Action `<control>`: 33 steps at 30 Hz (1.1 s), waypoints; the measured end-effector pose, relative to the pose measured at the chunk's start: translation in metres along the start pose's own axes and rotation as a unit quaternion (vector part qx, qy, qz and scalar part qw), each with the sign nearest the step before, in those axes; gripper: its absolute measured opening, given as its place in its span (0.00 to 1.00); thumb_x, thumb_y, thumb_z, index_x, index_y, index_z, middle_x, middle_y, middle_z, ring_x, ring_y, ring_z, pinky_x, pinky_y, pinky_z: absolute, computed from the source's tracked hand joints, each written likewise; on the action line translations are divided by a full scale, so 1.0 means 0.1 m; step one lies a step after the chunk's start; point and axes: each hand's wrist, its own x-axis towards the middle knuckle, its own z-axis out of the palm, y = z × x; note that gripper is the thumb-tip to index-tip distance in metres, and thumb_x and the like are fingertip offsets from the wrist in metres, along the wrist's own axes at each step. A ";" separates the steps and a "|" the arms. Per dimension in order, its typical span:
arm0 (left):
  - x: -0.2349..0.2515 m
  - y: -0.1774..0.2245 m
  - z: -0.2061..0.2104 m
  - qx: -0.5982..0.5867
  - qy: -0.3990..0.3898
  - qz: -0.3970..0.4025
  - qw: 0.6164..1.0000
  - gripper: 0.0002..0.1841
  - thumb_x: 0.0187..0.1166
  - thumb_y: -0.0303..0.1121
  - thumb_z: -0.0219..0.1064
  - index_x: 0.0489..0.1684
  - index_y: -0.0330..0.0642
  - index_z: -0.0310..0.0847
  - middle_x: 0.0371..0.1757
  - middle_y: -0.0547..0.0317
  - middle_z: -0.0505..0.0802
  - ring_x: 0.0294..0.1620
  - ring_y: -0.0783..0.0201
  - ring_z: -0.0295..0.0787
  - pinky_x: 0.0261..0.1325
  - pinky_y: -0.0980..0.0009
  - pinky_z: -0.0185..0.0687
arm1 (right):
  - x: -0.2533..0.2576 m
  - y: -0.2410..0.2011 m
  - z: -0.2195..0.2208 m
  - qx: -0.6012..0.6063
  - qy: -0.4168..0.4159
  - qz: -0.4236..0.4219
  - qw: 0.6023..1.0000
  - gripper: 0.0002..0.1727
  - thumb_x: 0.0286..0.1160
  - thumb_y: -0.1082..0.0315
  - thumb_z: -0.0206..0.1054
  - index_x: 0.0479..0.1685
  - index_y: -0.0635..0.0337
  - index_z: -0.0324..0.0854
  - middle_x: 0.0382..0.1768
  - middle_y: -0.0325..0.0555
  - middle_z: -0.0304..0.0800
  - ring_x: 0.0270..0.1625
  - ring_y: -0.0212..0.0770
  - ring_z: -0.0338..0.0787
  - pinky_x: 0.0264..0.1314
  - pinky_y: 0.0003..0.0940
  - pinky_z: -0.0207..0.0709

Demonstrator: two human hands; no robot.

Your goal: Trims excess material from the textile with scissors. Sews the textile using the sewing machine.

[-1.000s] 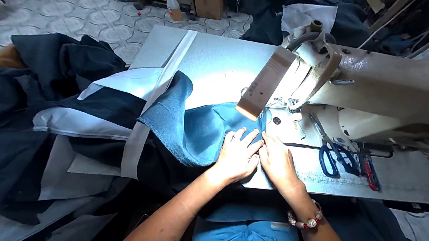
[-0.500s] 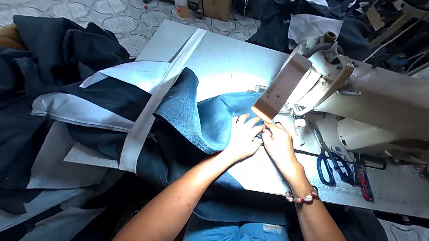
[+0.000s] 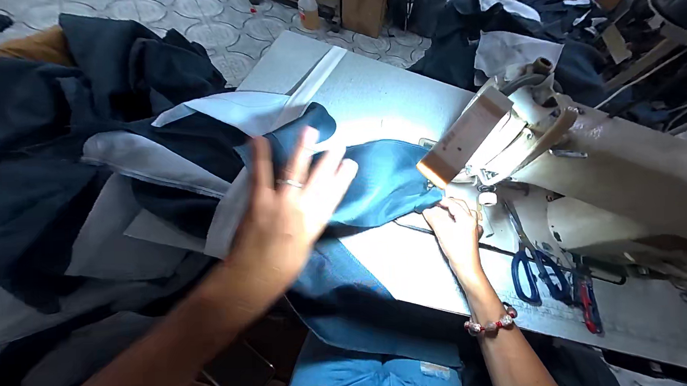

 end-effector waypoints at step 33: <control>0.15 -0.04 0.25 -0.129 0.200 0.090 0.967 0.18 0.78 0.33 0.57 0.60 0.42 0.88 0.69 0.38 0.87 0.81 0.33 0.70 0.84 0.31 0.46 | -0.71 -0.21 -0.33 0.391 -0.057 0.184 0.900 0.33 0.82 0.78 0.59 0.85 0.70 0.50 0.27 0.38 0.82 0.19 0.27 0.85 0.21 0.21 0.82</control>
